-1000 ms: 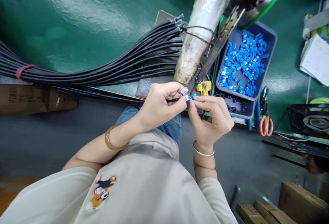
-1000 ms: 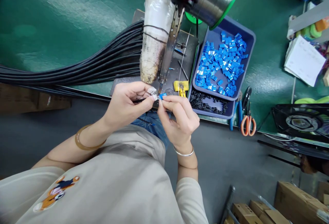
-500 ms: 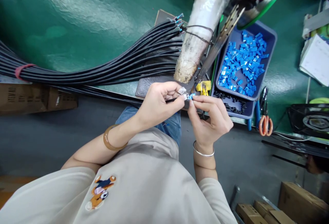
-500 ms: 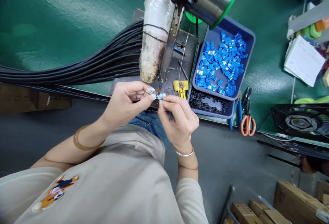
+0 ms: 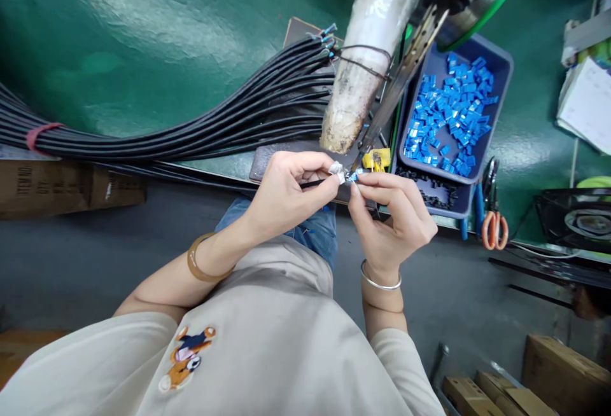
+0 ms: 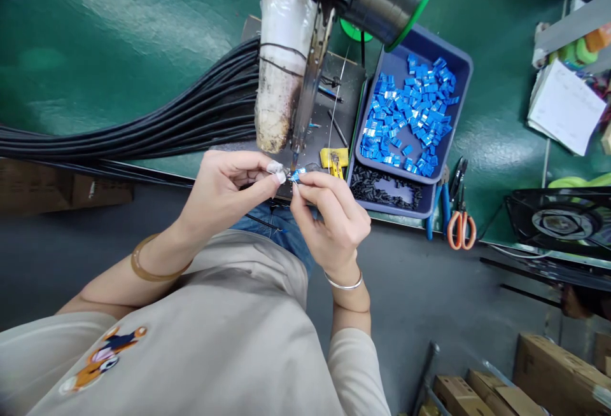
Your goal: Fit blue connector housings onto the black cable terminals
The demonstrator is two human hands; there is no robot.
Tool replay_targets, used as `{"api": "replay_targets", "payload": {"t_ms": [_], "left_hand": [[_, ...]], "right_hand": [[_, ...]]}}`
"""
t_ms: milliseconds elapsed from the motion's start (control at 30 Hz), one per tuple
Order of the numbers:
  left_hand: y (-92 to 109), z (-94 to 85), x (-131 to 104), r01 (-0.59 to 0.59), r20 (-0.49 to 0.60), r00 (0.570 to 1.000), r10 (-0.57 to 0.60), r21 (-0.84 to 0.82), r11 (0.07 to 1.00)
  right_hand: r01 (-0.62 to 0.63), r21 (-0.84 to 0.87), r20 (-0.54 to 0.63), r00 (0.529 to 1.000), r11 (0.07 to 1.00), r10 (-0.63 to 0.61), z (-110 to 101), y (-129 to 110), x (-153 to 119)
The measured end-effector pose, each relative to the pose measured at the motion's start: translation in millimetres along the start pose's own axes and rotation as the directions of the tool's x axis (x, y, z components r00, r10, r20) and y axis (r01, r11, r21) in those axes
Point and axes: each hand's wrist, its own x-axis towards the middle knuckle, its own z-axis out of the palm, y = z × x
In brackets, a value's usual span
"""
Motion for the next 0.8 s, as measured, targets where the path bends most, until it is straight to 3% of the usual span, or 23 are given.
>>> {"api": "replay_targets", "payload": {"t_ms": [367,600,700,800], "left_hand": [[-2.0,-4.4,1.0,-0.040,0.019,0.999,0.038,0.135,0.990],[-3.0,-3.1,-2.3,0.005,0.039,0.999,-0.009,0.089,0.996],[-2.7,-2.5,-4.8,0.048,0.066,0.996,-0.054,0.081,0.996],[-2.5,-1.7,-7.0,0.068,0.054,0.996,-0.072,0.074,0.995]], "right_hand": [[0.017,-0.025,0.048,0.999,1.000,-0.016,-1.3,1.9,0.4],[0.041,-0.036,0.009,0.999,0.999,-0.041,0.0,2.8,-3.6],[0.003,-0.034,0.007,1.000,0.999,-0.003,-0.6,3.2,-4.9],[-0.085,0.067,0.077,0.994,0.994,0.080,-1.3,2.8,-5.8]]}}
